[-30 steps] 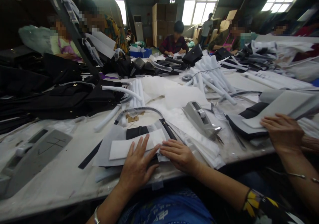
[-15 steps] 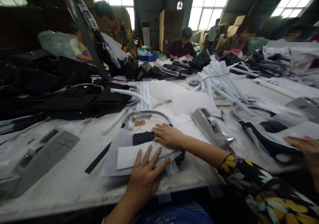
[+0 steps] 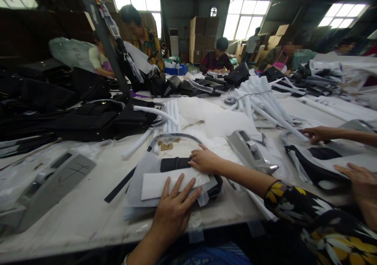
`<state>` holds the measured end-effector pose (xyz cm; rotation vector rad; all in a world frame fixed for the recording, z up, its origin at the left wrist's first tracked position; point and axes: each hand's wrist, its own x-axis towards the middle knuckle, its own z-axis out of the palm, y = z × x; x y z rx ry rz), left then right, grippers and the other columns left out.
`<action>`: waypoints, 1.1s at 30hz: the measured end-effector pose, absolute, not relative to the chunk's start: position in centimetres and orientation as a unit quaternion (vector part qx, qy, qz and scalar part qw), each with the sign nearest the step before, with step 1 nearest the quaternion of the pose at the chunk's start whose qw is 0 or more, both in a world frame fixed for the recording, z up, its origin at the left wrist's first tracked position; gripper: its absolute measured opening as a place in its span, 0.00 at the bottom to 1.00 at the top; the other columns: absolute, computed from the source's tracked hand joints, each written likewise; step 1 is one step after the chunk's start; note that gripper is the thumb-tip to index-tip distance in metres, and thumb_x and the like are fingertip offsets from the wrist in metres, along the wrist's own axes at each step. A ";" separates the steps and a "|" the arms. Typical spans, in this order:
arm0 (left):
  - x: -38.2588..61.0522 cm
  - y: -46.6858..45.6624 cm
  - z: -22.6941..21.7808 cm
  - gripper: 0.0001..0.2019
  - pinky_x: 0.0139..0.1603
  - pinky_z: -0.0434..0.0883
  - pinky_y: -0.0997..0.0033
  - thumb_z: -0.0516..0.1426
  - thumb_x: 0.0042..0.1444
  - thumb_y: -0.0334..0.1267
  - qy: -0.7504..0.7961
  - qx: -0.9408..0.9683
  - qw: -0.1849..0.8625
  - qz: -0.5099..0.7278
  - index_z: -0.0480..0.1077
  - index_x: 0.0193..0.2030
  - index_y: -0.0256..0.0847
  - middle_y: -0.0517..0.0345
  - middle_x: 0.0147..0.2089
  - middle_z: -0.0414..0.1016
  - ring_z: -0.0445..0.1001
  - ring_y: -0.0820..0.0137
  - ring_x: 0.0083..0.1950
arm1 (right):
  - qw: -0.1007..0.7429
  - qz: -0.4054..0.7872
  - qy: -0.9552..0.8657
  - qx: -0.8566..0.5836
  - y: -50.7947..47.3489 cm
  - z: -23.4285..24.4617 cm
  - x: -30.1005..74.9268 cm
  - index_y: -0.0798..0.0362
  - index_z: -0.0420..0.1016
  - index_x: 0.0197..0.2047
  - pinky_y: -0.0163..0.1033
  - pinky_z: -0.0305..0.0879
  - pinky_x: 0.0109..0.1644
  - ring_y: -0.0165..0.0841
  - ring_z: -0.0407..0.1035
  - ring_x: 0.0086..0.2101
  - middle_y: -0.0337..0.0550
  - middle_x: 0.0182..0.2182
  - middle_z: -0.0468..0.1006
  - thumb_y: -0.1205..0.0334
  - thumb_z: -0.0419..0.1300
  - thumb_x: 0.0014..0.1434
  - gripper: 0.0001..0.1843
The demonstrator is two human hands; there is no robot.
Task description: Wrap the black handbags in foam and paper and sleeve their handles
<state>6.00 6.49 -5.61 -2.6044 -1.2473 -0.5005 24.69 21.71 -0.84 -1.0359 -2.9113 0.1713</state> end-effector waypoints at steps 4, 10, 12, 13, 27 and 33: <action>6.1 6.6 -5.5 0.27 0.70 0.47 0.36 0.52 0.65 0.36 -0.427 -0.882 0.098 -0.172 0.58 0.70 0.56 0.69 0.74 0.53 0.52 0.49 0.74 | 0.117 0.078 -0.925 -0.354 18.3 0.3 27.3 0.53 0.77 0.53 0.52 0.52 0.68 0.38 0.71 0.55 0.49 0.52 0.79 0.60 0.54 0.71 0.14; 6.2 6.7 -4.9 0.26 0.69 0.51 0.35 0.54 0.64 0.40 -0.432 -0.879 0.062 -0.192 0.59 0.69 0.53 0.61 0.71 0.60 0.54 0.48 0.73 | 0.260 0.068 -0.927 -0.262 10.5 -1.9 30.5 0.51 0.66 0.65 0.56 0.58 0.68 0.42 0.65 0.61 0.50 0.57 0.76 0.59 0.61 0.66 0.26; 6.1 6.7 -4.7 0.27 0.69 0.51 0.35 0.55 0.64 0.42 -0.431 -0.880 0.049 -0.196 0.60 0.69 0.53 0.58 0.71 0.61 0.53 0.48 0.73 | 0.305 0.015 -0.917 -0.258 9.2 -3.6 30.5 0.49 0.67 0.65 0.54 0.62 0.66 0.41 0.64 0.62 0.47 0.56 0.77 0.68 0.57 0.67 0.23; 6.1 6.7 -4.7 0.27 0.69 0.51 0.34 0.55 0.64 0.44 -0.430 -0.880 0.044 -0.197 0.60 0.69 0.53 0.58 0.71 0.61 0.53 0.48 0.73 | 0.330 -0.007 -0.907 -0.261 8.8 -4.4 30.3 0.48 0.68 0.64 0.53 0.63 0.66 0.40 0.65 0.62 0.45 0.55 0.78 0.71 0.54 0.67 0.24; 5.9 6.8 -4.9 0.25 0.69 0.51 0.34 0.56 0.64 0.39 -0.431 -0.880 0.053 -0.192 0.62 0.68 0.56 0.60 0.71 0.60 0.53 0.49 0.73 | 0.320 -0.024 -0.924 -0.208 3.4 -9.9 27.6 0.55 0.71 0.60 0.52 0.65 0.65 0.40 0.69 0.59 0.47 0.54 0.79 0.70 0.54 0.69 0.18; 6.0 7.0 -5.7 0.21 0.69 0.52 0.34 0.51 0.68 0.37 -0.434 -0.876 0.082 -0.197 0.63 0.67 0.56 0.65 0.71 0.60 0.55 0.50 0.73 | 0.400 0.032 -0.892 -0.208 3.0 -10.2 27.8 0.53 0.77 0.50 0.44 0.75 0.56 0.36 0.79 0.46 0.45 0.43 0.84 0.70 0.54 0.68 0.13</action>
